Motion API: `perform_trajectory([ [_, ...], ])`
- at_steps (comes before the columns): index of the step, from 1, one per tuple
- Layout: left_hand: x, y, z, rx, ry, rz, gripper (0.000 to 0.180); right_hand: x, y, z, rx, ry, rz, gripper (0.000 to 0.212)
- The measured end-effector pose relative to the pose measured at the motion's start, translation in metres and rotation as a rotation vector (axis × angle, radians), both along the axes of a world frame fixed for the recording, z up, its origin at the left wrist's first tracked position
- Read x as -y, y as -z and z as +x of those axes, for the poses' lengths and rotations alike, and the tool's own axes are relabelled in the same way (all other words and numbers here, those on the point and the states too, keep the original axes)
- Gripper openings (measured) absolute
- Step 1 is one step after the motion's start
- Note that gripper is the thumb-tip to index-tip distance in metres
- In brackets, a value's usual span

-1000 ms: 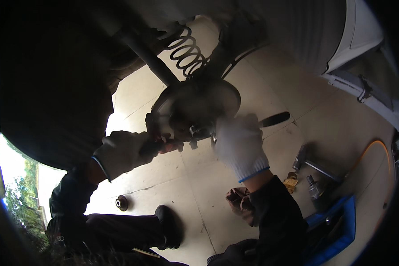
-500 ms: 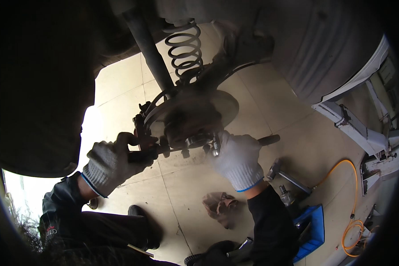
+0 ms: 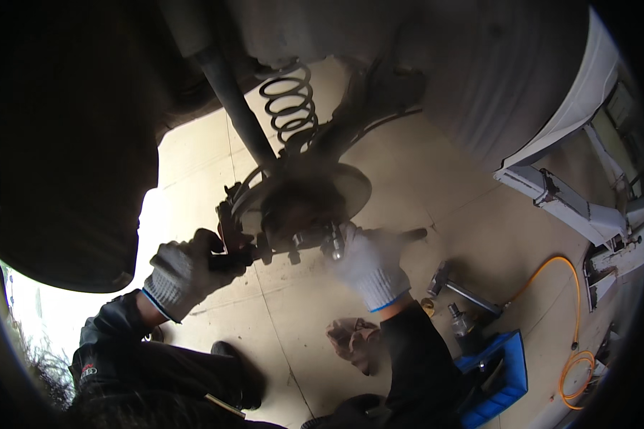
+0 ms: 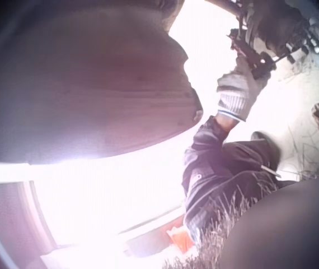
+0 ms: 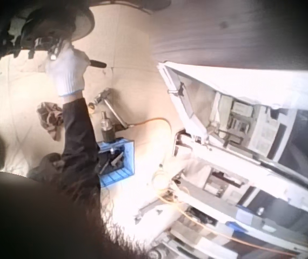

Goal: The person removes a wheel hub assembly from a car's suspension using a hammer and impact wrench, then installs a new hub. They loosen and remove fasteners, strike the hub to free it, and fit the replacement into place.

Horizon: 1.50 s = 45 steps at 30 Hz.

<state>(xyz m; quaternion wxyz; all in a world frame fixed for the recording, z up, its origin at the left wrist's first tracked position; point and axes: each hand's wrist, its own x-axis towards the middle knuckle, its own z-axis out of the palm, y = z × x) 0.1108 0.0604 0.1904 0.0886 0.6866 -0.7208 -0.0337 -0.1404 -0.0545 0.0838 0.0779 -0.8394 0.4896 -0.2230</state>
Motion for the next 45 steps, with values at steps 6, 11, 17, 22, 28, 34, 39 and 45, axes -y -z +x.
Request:
perform_trajectory([
  [6,0.0,0.005,0.001,0.036,0.024,-0.04,0.049,0.004,-0.023,-0.012,-0.545,-0.191,-0.281,0.033],
  [11,0.001,0.009,0.004,0.065,0.041,-0.059,0.05,0.007,-0.028,-0.011,-0.544,-0.178,-0.186,0.025],
  [17,0.001,0.002,0.001,0.068,0.017,0.066,0.052,0.007,-0.027,-0.013,-0.521,-0.197,-0.177,0.023],
  [22,0.004,0.006,0.002,0.01,0.047,0.008,0.049,0.007,-0.023,-0.011,-0.481,-0.171,-0.22,0.019],
  [28,0.01,0.005,-0.001,0.032,0.1,0.014,0.043,0.005,-0.025,-0.011,-0.515,-0.175,-0.279,0.013],
  [34,0.011,0.0,-0.003,-0.095,0.082,0.043,0.044,0.005,-0.02,-0.011,-0.463,-0.162,-0.254,0.01],
  [39,0.01,0.005,-0.007,-0.018,0.091,-0.048,0.046,0.004,-0.019,-0.01,-0.508,-0.128,-0.224,0.011],
  [45,0.0,0.013,-0.002,-0.005,0.08,-0.069,0.049,0.004,-0.022,-0.008,-0.485,-0.11,-0.252,0.011],
])
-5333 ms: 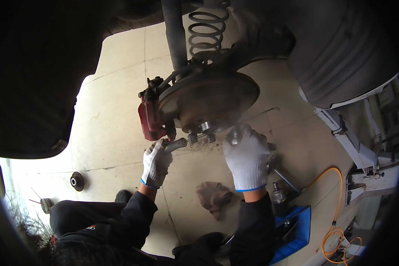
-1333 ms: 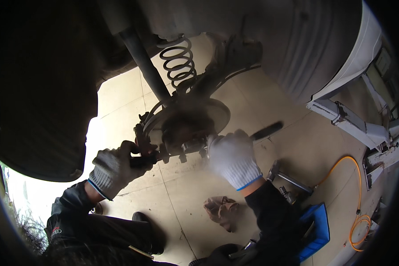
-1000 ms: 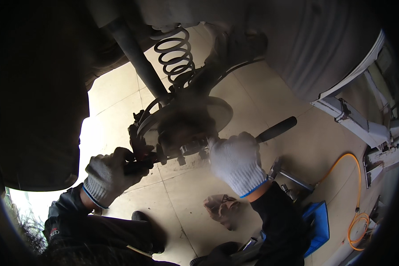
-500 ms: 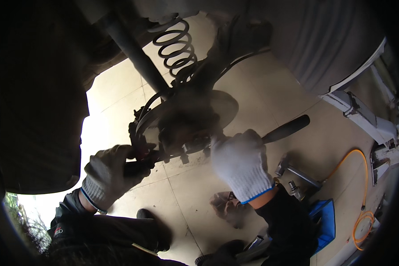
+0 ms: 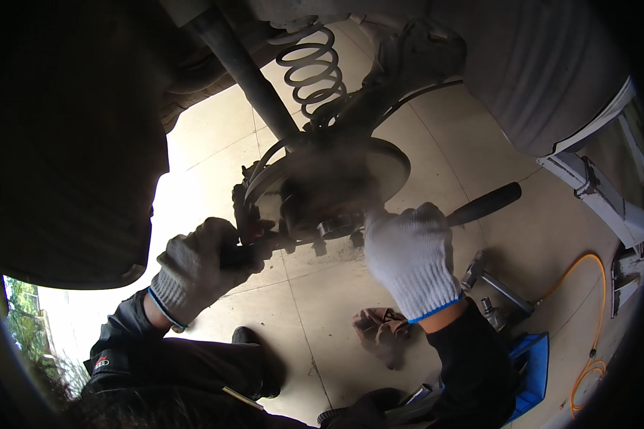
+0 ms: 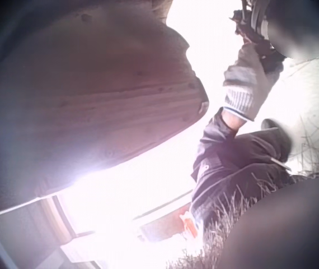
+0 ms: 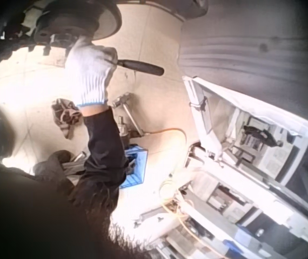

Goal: The person removes a wheel hub assembly from a car's suspension using a hammer and impact wrench, then installs a new hub. They loosen and remove fasteners, strike the hub to free it, and fit the replacement into place.

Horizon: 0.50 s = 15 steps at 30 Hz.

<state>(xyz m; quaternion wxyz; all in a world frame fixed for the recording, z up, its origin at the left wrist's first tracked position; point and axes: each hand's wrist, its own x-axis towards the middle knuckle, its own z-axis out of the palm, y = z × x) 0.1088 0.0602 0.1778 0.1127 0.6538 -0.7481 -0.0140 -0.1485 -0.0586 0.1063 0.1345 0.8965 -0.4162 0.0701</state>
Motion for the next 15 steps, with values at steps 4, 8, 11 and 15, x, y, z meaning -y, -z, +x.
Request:
perform_trajectory([
  [4,-0.001,0.024,0.01,-0.176,-0.119,0.063,0.045,-0.002,-0.002,0.003,-0.029,-0.023,-0.03,0.009],
  [8,0.015,0.051,0.029,-0.079,0.224,-0.194,0.053,-0.005,-0.007,0.007,-0.081,-0.054,-0.125,0.008],
  [11,0.006,0.056,0.036,-0.429,-0.034,-0.078,0.064,-0.004,-0.01,0.008,-0.015,-0.103,-0.13,0.011],
  [15,0.003,0.046,0.046,-0.196,0.062,-0.131,0.069,-0.004,-0.013,0.01,-0.015,-0.097,-0.162,0.013],
])
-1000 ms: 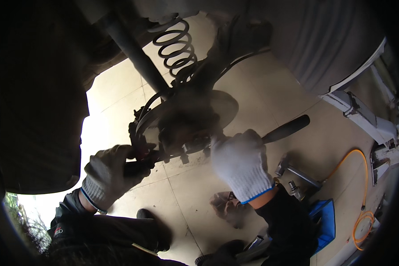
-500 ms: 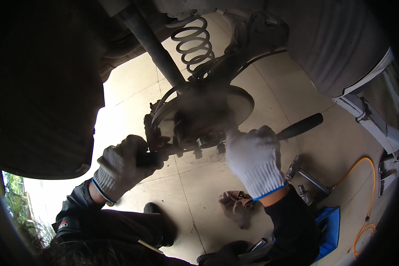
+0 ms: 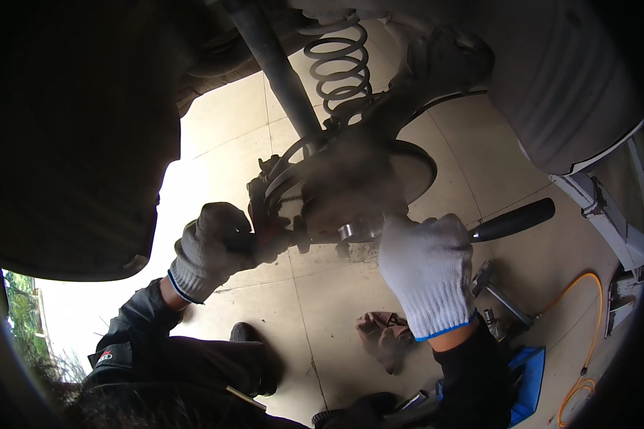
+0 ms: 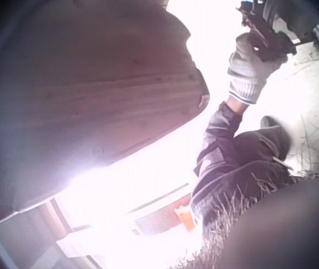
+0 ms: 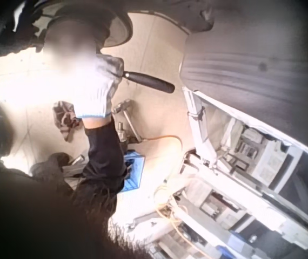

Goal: The person removes a wheel hub assembly from a car's suspension using a hammer and impact wrench, then installs a new hub. They loosen and remove fasteners, strike the hub to free it, and fit the replacement into place.

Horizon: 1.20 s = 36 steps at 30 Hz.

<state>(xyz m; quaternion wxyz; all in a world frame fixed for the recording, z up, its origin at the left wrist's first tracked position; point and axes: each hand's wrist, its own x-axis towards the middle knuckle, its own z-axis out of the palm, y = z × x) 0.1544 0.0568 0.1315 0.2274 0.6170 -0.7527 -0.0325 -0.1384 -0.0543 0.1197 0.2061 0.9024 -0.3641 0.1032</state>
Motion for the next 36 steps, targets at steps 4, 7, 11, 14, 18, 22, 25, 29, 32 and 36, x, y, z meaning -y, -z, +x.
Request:
perform_trajectory([
  [4,0.009,0.002,-0.004,0.064,0.023,-0.148,0.068,-0.003,-0.001,0.001,0.011,0.032,0.016,0.012],
  [7,0.01,0.006,-0.005,0.048,0.048,-0.19,0.066,-0.004,0.0,0.001,-0.008,0.03,-0.026,0.014],
  [11,0.004,-0.003,0.006,0.18,0.1,-0.249,0.069,-0.004,0.002,0.001,-0.049,0.122,0.14,0.01],
  [14,0.002,-0.015,0.009,0.266,0.076,-0.227,0.075,-0.006,0.004,0.001,-0.058,0.16,0.194,0.017],
  [18,0.001,-0.024,0.001,0.212,0.132,-0.514,0.069,-0.006,0.006,0.0,-0.028,0.166,0.205,0.018],
  [22,-0.02,-0.037,-0.006,0.279,0.155,-0.494,0.057,-0.006,0.009,-0.003,-0.055,0.161,0.13,0.016],
  [25,-0.023,-0.04,-0.027,0.096,0.6,-0.328,0.048,-0.006,0.012,-0.004,-0.075,0.178,0.116,0.011],
  [29,-0.03,-0.028,-0.104,-0.548,0.628,0.262,0.046,-0.003,0.01,-0.003,-0.057,0.174,0.18,0.011],
  [32,0.023,0.019,-0.166,-1.052,-0.24,1.167,0.044,0.0,0.004,-0.003,-0.059,0.198,0.352,0.013],
  [36,0.031,0.094,-0.186,-1.164,-0.064,0.274,0.046,0.001,-0.004,-0.004,-0.138,0.141,0.241,0.014],
])
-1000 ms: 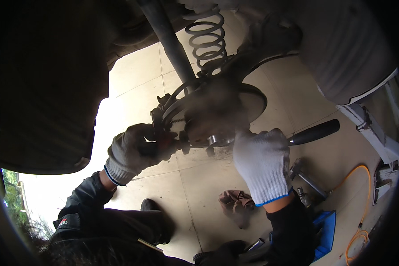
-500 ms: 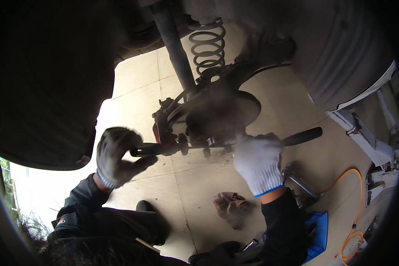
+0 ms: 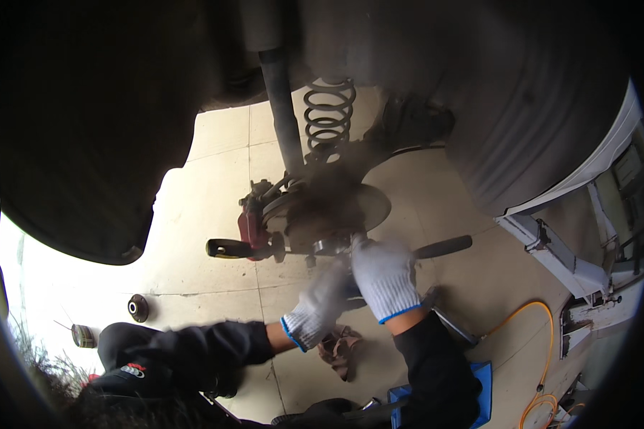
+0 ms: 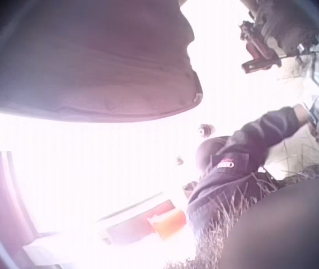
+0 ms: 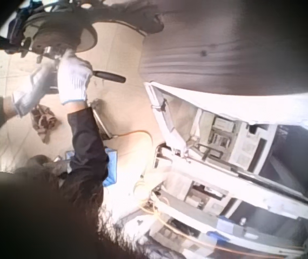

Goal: The person removes a wheel hub assembly from a car's suspension using a hammer and impact wrench, then installs a new hub. They loosen and remove fasteners, strike the hub to free it, and fit the replacement into place.

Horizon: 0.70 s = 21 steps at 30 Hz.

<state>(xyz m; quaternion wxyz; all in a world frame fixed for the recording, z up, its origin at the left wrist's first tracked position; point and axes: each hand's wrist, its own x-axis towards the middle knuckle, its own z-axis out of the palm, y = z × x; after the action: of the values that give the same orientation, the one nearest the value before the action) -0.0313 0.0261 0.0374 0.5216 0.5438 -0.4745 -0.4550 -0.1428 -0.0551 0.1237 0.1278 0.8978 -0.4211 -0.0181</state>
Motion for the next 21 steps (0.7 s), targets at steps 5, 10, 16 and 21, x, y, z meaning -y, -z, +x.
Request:
perform_trajectory([
  [5,0.012,0.038,-0.011,0.522,-0.024,0.076,0.082,-0.001,0.001,-0.004,0.061,-0.043,-0.056,0.012],
  [10,0.027,0.026,-0.037,0.728,-0.136,0.105,0.09,0.0,0.002,-0.005,-0.053,-0.059,-0.107,0.019],
  [16,0.032,-0.002,-0.041,0.818,-0.179,0.089,0.064,0.019,-0.044,-0.039,-0.062,-0.286,-0.351,0.018],
  [21,0.038,-0.031,-0.038,0.915,-0.21,-0.174,0.018,0.044,-0.066,-0.075,-0.423,0.047,-0.109,0.026],
])
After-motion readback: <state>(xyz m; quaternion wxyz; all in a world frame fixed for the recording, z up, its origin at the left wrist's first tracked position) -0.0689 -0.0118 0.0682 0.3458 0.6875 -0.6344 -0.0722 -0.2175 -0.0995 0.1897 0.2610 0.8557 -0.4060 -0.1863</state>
